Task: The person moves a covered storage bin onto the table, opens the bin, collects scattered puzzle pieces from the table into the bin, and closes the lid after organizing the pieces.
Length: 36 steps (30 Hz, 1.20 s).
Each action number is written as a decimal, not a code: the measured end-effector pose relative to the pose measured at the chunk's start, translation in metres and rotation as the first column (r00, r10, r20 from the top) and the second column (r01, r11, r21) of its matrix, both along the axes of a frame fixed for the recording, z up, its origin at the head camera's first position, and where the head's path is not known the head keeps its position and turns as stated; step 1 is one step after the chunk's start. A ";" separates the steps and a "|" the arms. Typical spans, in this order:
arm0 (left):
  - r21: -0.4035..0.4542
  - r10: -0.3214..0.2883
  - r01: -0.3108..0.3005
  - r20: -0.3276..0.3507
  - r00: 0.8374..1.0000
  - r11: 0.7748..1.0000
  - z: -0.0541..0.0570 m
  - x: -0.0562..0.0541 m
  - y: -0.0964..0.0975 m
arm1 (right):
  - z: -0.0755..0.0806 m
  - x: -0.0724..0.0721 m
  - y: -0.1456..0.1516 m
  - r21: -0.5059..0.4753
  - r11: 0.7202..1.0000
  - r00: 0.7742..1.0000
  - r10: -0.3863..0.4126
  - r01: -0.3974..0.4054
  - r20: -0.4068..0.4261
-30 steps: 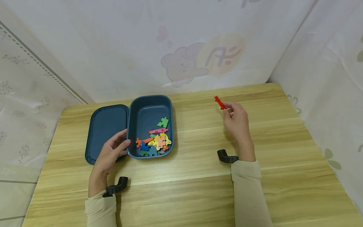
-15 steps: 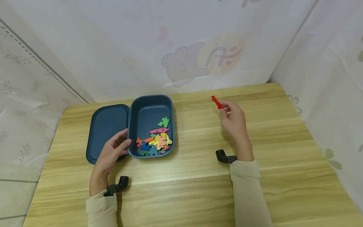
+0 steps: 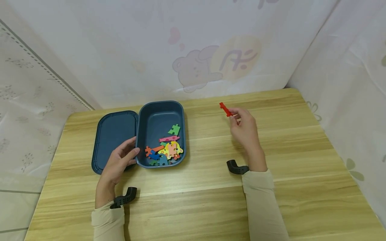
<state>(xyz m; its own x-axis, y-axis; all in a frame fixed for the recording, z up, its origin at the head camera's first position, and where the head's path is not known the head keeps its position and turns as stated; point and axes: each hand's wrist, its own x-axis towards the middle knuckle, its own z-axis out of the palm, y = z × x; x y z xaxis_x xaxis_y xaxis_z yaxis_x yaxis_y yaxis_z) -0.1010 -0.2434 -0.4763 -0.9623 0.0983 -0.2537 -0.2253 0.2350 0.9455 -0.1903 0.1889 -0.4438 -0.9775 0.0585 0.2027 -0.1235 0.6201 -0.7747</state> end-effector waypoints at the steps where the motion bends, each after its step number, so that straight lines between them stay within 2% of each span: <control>1: 0.000 0.000 0.000 0.000 1.000 1.000 0.000 0.000 0.000 | 0.000 0.000 -0.001 0.000 1.000 1.000 0.004 -0.004 -0.002; 36: 0.008 0.003 -0.003 0.002 1.000 1.000 0.000 0.000 0.001 | 0.010 0.003 -0.018 -0.031 0.997 0.997 0.076 -0.076 -0.007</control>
<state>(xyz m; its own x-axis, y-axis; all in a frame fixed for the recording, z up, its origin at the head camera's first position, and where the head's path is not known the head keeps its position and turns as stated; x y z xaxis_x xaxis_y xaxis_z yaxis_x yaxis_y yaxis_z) -0.1011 -0.2428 -0.4760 -0.9622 0.0973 -0.2545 -0.2276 0.2265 0.9470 -0.1871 0.1713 -0.4333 -0.9781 -0.0098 0.2077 -0.1742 0.5842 -0.7927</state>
